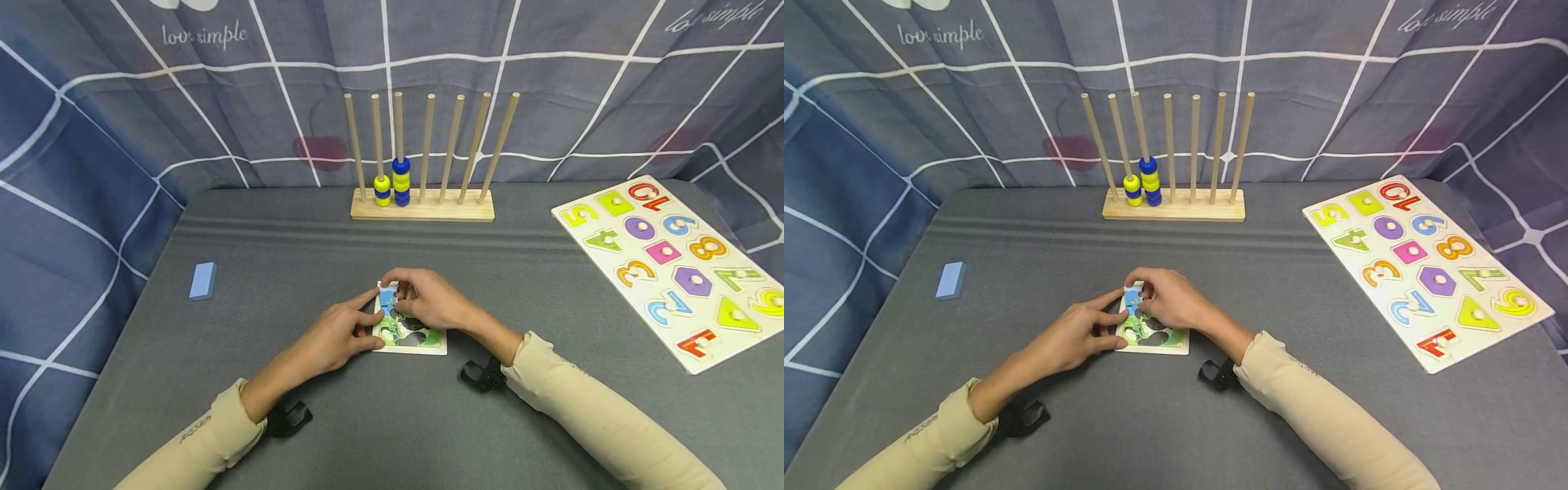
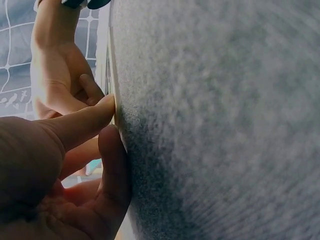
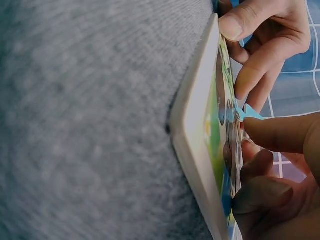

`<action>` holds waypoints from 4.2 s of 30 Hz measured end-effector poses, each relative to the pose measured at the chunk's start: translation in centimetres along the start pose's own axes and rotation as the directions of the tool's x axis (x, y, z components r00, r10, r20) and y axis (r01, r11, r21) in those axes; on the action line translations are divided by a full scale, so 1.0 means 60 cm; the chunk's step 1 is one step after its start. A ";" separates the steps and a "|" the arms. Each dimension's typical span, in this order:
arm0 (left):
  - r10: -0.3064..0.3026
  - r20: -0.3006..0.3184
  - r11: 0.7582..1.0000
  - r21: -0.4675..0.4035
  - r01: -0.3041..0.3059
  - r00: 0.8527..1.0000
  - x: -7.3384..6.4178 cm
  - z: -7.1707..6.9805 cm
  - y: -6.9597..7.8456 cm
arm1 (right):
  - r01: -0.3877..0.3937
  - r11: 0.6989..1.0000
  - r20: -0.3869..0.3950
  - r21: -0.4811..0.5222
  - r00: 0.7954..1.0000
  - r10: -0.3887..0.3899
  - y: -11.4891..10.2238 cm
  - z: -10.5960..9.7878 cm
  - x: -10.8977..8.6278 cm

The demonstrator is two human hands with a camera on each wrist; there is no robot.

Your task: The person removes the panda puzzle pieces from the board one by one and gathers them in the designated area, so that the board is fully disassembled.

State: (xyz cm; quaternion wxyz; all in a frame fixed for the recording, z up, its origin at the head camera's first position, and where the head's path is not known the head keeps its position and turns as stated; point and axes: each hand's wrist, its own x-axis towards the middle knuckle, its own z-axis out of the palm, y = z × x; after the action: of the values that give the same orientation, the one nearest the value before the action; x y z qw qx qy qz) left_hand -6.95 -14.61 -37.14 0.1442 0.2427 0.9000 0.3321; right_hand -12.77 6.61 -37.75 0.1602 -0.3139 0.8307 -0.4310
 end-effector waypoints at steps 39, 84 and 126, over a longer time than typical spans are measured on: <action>-0.011 -0.016 1.000 -0.012 0.011 1.000 0.000 0.003 0.001 | -0.156 0.981 -0.184 0.116 0.967 0.176 0.032 -0.074 -0.096; 0.038 -0.015 0.999 -0.025 -0.038 0.999 -0.001 0.001 -0.006 | -0.263 0.933 -0.292 -0.245 0.938 0.188 0.067 -0.095 -0.121; -0.001 0.016 0.998 -0.070 0.002 1.000 0.001 -0.005 -0.006 | -0.120 0.962 -0.007 -0.244 0.992 0.122 -0.013 -0.014 -0.022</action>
State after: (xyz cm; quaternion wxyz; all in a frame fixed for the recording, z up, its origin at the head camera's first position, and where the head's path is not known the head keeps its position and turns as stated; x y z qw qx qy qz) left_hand -7.24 -14.99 -37.18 0.1600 0.2397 0.8868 0.3612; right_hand -11.90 7.65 -36.62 0.1497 -0.2814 0.8944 -0.3139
